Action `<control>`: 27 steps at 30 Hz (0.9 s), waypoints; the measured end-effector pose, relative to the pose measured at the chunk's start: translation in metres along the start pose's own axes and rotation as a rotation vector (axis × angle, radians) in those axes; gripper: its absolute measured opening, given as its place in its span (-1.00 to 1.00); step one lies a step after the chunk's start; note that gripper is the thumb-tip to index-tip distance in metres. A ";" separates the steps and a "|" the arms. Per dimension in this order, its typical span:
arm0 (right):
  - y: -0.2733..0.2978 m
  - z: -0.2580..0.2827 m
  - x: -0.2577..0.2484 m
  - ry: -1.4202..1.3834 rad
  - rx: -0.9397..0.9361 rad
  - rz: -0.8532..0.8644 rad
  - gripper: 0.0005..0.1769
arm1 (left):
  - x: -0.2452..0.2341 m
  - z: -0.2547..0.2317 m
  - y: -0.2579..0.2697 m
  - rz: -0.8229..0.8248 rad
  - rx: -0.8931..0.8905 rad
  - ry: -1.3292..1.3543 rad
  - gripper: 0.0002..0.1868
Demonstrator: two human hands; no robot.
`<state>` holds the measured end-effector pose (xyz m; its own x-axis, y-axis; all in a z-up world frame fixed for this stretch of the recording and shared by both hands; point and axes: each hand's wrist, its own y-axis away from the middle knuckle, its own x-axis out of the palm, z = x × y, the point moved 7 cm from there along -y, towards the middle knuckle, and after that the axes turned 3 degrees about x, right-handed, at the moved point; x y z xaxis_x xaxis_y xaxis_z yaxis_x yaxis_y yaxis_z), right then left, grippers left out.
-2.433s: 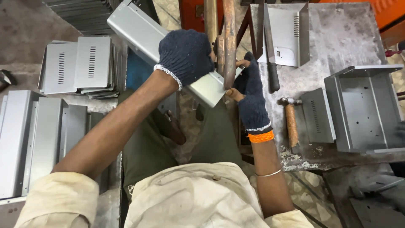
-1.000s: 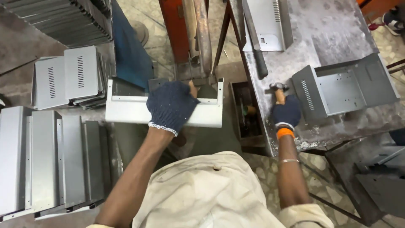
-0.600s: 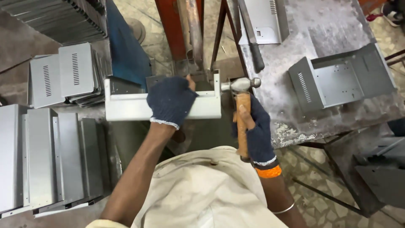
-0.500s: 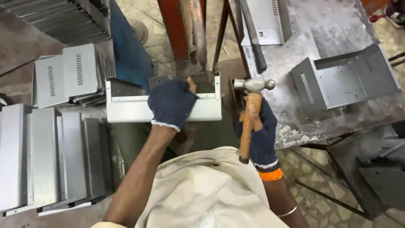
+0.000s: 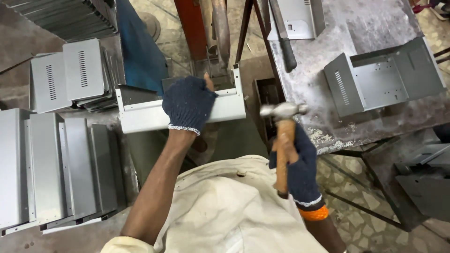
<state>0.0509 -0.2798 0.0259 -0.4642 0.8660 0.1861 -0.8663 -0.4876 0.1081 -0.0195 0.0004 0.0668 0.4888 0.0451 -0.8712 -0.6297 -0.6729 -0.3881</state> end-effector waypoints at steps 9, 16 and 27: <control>-0.004 0.000 0.000 -0.010 0.007 -0.063 -0.73 | 0.004 -0.005 0.000 0.054 -0.034 0.070 -0.53; 0.003 0.012 0.025 -0.007 0.064 -0.021 -0.71 | 0.008 -0.005 -0.003 0.127 -0.099 0.085 -0.50; -0.138 -0.094 -0.118 1.178 0.109 -0.207 -0.32 | 0.018 0.007 -0.006 0.200 0.008 0.002 -0.68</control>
